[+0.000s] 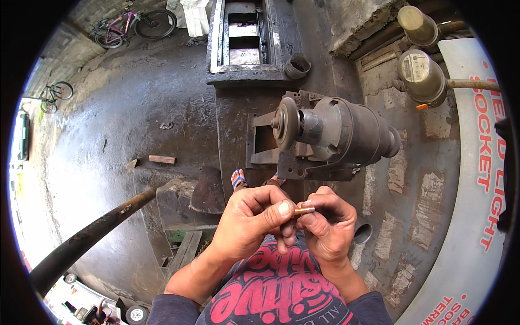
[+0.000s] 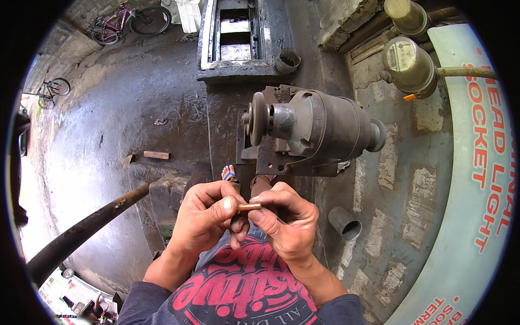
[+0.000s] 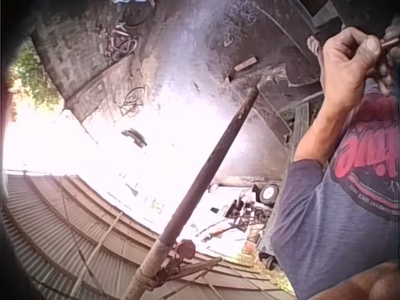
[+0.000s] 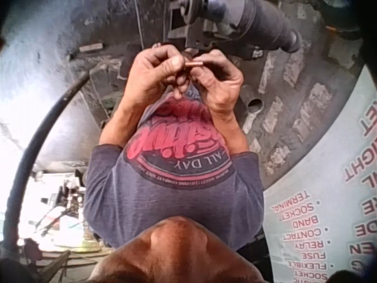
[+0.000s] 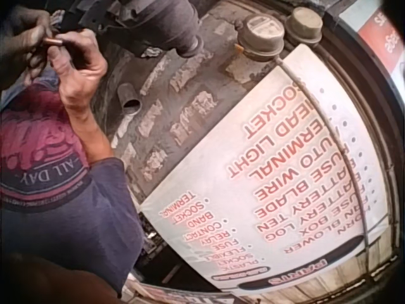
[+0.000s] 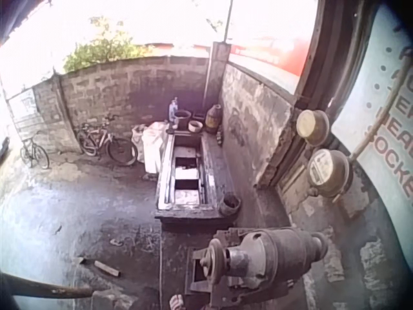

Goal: The person uses a bench grinder to smooth a cylindrical metal part, then moves to a workbench to hammer a small metal ring into the part. They retrieve pliers and continue adjusting the part before returning to the grinder for additional smoothing.

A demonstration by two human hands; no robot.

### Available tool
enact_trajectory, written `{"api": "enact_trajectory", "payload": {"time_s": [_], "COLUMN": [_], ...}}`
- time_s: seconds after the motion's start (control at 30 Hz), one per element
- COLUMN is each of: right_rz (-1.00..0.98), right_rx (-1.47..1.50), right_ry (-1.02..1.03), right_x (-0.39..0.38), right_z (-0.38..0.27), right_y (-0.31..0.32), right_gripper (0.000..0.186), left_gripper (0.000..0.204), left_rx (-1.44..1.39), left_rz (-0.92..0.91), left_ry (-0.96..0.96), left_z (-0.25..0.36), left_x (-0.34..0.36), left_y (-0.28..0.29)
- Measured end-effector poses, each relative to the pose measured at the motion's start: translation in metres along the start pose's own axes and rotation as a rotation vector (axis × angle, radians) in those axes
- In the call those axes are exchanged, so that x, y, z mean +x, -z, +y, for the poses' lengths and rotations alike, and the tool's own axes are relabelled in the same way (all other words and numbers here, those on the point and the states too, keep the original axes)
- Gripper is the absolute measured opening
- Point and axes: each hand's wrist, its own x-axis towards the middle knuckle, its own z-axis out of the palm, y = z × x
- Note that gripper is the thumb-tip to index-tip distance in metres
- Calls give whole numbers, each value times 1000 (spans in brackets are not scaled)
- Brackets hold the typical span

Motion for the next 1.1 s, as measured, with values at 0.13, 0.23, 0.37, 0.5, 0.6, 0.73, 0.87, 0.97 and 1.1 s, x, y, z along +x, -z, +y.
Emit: {"api": "enact_trajectory", "payload": {"time_s": [0.13,0.23,0.37,0.5,0.6,0.73,0.87,0.97,1.1], "right_rz": [-11,-13,-21,-27,-21,-27,343,687,779], "right_rx": [6,-29,-38,-34,-26,-121,300,385,419], "right_ry": [18,28,36,42,37,-28,-386,-464,-328], "right_x": [-2,-3,-4,-3,-4,-13,-21,-15,36], "right_z": [-3,-4,-4,-6,-8,10,72,121,162], "right_y": [0,1,1,-2,-2,22,81,139,181], "right_gripper": [20,20,21,21,20,19,27,28,19], "left_gripper": [28,27,25,25,26,26,20,21,19], "left_rx": [100,127,144,157,179,211,178,140,235], "left_rz": [6,9,18,27,38,58,22,24,22], "left_ry": [-48,-77,-105,-125,-132,-83,2,31,83], "left_z": [2,3,4,7,7,5,3,-3,-8], "left_x": [-2,-4,-6,-7,-8,-8,-6,-1,4], "left_y": [-4,-6,-9,-13,-15,-12,2,10,7]}}
